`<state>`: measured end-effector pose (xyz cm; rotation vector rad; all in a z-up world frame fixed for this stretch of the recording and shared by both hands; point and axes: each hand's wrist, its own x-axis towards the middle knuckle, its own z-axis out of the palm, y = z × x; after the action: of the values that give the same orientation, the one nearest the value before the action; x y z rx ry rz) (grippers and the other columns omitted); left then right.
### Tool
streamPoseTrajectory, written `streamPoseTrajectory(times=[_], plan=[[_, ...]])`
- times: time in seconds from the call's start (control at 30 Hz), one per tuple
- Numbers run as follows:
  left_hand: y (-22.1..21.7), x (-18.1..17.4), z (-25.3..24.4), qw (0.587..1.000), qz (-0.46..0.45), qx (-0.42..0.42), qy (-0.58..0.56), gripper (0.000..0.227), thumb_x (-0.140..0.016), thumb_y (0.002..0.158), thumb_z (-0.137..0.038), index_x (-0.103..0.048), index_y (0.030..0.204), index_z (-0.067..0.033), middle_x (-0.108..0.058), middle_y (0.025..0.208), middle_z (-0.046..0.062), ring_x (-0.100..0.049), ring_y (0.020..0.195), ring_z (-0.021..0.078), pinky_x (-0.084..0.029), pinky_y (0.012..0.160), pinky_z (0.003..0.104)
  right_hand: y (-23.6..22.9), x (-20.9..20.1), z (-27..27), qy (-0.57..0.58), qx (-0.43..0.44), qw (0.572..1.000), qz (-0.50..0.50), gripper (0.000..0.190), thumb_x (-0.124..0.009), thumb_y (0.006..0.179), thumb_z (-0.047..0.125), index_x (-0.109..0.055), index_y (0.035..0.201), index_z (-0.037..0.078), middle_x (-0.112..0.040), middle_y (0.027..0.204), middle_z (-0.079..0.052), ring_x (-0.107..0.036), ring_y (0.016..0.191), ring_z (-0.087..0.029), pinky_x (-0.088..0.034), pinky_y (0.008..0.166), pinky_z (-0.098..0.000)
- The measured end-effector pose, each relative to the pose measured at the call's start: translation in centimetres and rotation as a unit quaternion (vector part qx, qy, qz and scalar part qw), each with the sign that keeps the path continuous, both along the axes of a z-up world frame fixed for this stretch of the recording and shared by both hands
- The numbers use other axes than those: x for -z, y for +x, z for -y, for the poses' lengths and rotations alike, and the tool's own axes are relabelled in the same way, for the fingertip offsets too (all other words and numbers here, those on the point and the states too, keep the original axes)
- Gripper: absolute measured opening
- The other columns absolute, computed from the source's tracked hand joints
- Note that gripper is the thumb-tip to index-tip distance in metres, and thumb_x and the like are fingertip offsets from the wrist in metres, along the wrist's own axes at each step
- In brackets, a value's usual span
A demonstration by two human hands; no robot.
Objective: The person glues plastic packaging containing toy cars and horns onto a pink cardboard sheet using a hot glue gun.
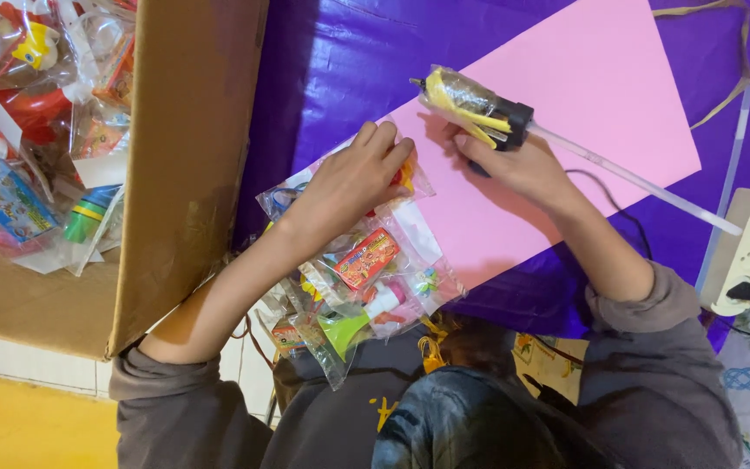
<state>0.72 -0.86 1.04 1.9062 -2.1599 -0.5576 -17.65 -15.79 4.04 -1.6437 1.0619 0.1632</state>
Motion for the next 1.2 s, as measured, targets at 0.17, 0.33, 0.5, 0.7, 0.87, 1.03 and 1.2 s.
streamPoseTrajectory(times=[0.17,0.33,0.5,0.7,0.87,1.03,1.2], plan=[[0.1,0.3,-0.1,1.0,-0.001,0.0,-0.011,0.052,-0.074,0.093,-0.032,-0.059,0.132,-0.0015,-0.046,0.102,0.01,-0.051,0.106,0.0266,-0.061,0.072,0.034,-2.7,6.7,3.0,-0.197,-0.11,0.938,0.264,0.013,-0.081,0.088,0.004,-0.069,0.091,0.008,-0.064,0.086,-0.005,-0.066,0.083,-0.022,-0.051,0.083,-0.0309],[0.0,1.1,-0.4,1.0,-0.001,-0.001,-0.023,0.052,-0.075,0.092,-0.031,-0.059,0.131,-0.0019,-0.046,0.104,0.009,-0.051,0.107,0.0268,-0.062,0.069,0.037,-2.3,6.2,3.2,-0.217,-0.157,0.933,0.239,0.011,-0.079,0.089,0.007,-0.069,0.092,0.006,-0.066,0.088,-0.009,-0.068,0.084,-0.029,-0.053,0.081,-0.036],[0.2,1.7,-0.6,0.999,-0.004,-0.004,-0.043,0.051,-0.075,0.093,-0.034,-0.06,0.13,-0.0024,-0.046,0.103,0.008,-0.051,0.107,0.0259,-0.062,0.069,0.035,-1.0,4.9,2.8,-0.203,-0.166,0.95,0.168,0.014,-0.079,0.09,0.013,-0.068,0.091,0.005,-0.064,0.092,-0.011,-0.067,0.084,-0.032,-0.052,0.077,-0.0404],[0.3,1.8,-0.7,0.999,-0.009,-0.005,-0.043,0.05,-0.075,0.093,-0.033,-0.061,0.13,-0.0027,-0.046,0.103,0.008,-0.051,0.107,0.0259,-0.062,0.069,0.035,-0.6,4.6,3.1,-0.201,-0.182,0.95,0.153,0.011,-0.077,0.088,0.009,-0.069,0.093,0.005,-0.065,0.091,-0.013,-0.068,0.085,-0.034,-0.053,0.078,-0.0406],[0.4,2.0,-0.8,0.999,-0.007,-0.008,-0.048,0.049,-0.073,0.094,-0.037,-0.061,0.128,-0.0037,-0.045,0.102,0.007,-0.05,0.107,0.0251,-0.062,0.069,0.034,-0.3,3.9,2.9,-0.202,-0.192,0.95,0.141,0.012,-0.077,0.087,0.007,-0.069,0.095,0.003,-0.065,0.091,-0.015,-0.069,0.085,-0.035,-0.053,0.076,-0.0417],[0.5,2.0,-0.8,0.999,-0.013,-0.011,-0.048,0.049,-0.073,0.094,-0.037,-0.061,0.129,-0.0042,-0.045,0.101,0.007,-0.05,0.106,0.0249,-0.062,0.069,0.033,-0.1,4.0,3.0,-0.199,-0.191,0.951,0.139,0.013,-0.076,0.086,0.006,-0.069,0.096,0.002,-0.065,0.091,-0.015,-0.069,0.085,-0.036,-0.053,0.075,-0.0427],[0.5,2.3,-0.8,0.998,-0.019,-0.009,-0.063,0.047,-0.073,0.094,-0.036,-0.062,0.126,-0.0035,-0.045,0.101,0.008,-0.05,0.105,0.0257,-0.061,0.069,0.034,-0.1,4.1,3.1,-0.198,-0.201,0.951,0.126,0.015,-0.079,0.089,0.011,-0.069,0.097,0.003,-0.065,0.092,-0.015,-0.069,0.086,-0.035,-0.053,0.076,-0.0419]])
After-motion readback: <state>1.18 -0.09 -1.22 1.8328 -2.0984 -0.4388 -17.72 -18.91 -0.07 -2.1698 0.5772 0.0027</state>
